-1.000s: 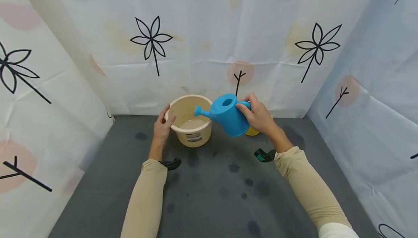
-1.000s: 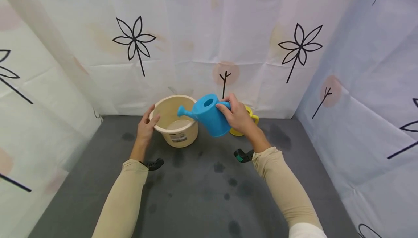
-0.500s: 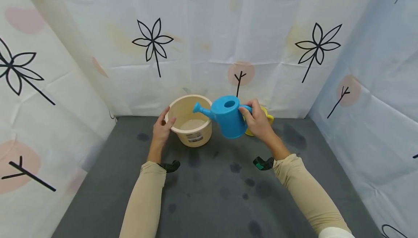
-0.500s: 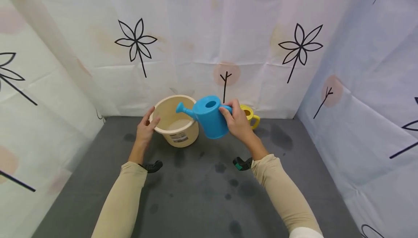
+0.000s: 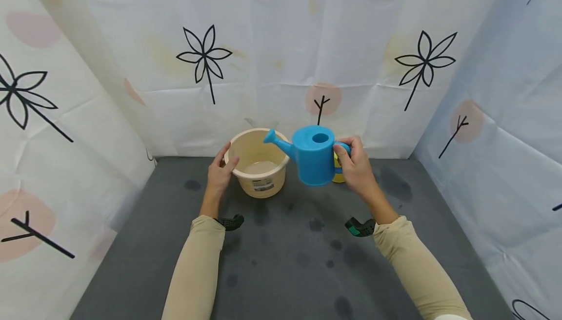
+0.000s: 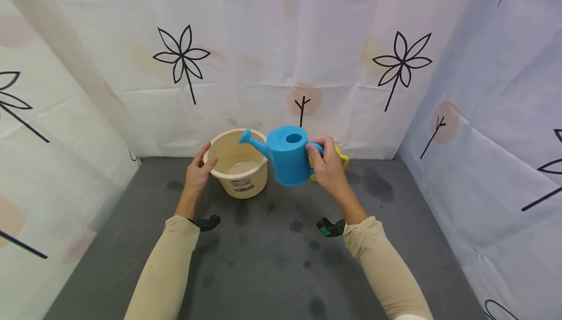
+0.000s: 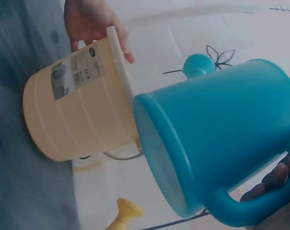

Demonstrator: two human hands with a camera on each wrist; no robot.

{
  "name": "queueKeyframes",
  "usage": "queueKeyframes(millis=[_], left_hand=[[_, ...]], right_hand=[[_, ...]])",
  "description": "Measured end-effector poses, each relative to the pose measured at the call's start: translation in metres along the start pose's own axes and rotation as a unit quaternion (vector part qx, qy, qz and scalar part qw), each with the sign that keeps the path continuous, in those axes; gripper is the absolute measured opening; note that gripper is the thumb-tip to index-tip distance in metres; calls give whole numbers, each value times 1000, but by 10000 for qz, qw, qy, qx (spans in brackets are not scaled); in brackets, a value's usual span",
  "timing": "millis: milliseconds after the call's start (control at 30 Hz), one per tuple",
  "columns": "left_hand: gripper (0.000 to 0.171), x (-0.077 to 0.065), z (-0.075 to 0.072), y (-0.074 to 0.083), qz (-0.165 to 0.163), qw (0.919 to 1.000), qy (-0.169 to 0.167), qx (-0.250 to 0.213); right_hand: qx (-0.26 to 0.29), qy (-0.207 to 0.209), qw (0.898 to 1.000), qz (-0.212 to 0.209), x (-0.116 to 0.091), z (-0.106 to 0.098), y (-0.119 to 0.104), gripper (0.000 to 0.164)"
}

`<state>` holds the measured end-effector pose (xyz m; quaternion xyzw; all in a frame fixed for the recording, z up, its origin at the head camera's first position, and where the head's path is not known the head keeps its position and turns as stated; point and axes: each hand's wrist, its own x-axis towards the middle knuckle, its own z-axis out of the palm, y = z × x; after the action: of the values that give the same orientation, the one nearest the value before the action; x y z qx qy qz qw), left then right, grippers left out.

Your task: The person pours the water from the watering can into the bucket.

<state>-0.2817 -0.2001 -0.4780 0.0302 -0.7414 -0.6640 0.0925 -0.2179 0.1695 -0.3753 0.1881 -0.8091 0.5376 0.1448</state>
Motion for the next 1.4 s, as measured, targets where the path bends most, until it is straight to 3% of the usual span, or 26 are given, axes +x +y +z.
queueKeyframes(millis=[167,400,600,667,833,967,1167,1400], left_hand=[[61,-1,0,8,-177,9995,-72,-239],[63,-15,2,36,-239,9993,-164,-232],[63,-15,3,38,-263,9994,-163,-120],[63,-9,3,31,-268,9994,-164,-161],[61,4,4,10,-246,9996,-100,-130],[60,4,5,4,-151,9999,-72,21],[60,4,4,5,-28,9996,58,259],[61,-1,4,19,-283,9989,-50,370]], right_hand=[[-93,233,9996,161,-9,-11,2,33],[12,664,9964,530,-15,-26,1,34],[144,1175,9921,426,-18,-39,1,26],[275,1403,9890,380,-19,-43,1,21],[643,2025,9765,370,-21,-53,3,6],[699,2474,9650,520,-25,-64,7,8],[785,2941,9492,799,-32,-77,15,5],[963,3443,9283,1025,-41,-88,31,2]])
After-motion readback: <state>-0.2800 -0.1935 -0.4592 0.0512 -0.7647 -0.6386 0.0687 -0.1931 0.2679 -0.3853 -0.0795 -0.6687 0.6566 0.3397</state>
